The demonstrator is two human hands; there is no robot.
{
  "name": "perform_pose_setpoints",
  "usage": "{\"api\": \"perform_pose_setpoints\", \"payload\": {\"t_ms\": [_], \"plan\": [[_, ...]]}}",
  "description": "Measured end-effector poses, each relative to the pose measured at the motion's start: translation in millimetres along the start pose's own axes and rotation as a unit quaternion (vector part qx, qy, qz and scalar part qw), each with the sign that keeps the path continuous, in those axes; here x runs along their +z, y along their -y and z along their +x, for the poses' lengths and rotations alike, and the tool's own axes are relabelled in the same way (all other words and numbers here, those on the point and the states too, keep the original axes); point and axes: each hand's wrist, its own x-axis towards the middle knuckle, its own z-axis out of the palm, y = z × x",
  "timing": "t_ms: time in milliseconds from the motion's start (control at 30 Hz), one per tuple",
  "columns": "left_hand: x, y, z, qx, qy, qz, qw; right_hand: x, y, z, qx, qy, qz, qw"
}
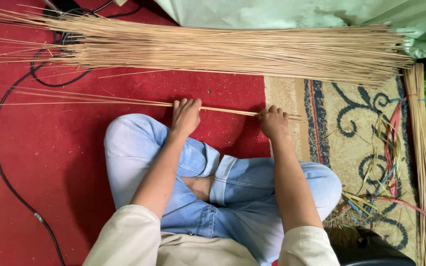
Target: Sorting and aligning long thin wooden sticks or reeds while sitting on the floor
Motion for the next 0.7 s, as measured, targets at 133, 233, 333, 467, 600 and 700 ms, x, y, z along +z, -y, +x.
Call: {"api": "perform_pose_setpoints", "payload": {"t_ms": [133, 233, 333, 467, 600, 700], "plan": [[-67.8, 11.2, -12.2, 0.067, -0.086, 0.020, 0.994, -118.8, -1.3, -67.9, 0.009, 0.061, 0.086, 0.994], [-102.9, 31.5, -26.5, 0.104, -0.151, 0.054, 0.982, -180.9, -16.7, -110.7, 0.023, 0.130, 0.127, 0.983], [-100.8, 43.6, -42.5, 0.091, -0.182, 0.055, 0.978, -157.3, -43.3, -113.9, 0.016, 0.061, 0.313, 0.948], [-79.9, 17.7, -43.5, 0.114, -0.143, 0.049, 0.982, -105.7, -69.3, -93.6, 0.104, -0.030, 0.412, 0.905], [-54.5, 11.6, -45.3, 0.128, -0.103, 0.032, 0.986, -100.0, -71.5, -95.7, 0.125, -0.007, 0.373, 0.919], [-27.8, 15.9, -33.8, 0.084, -0.032, 0.043, 0.995, -69.3, -79.6, -71.4, 0.131, 0.087, 0.148, 0.976]]}}
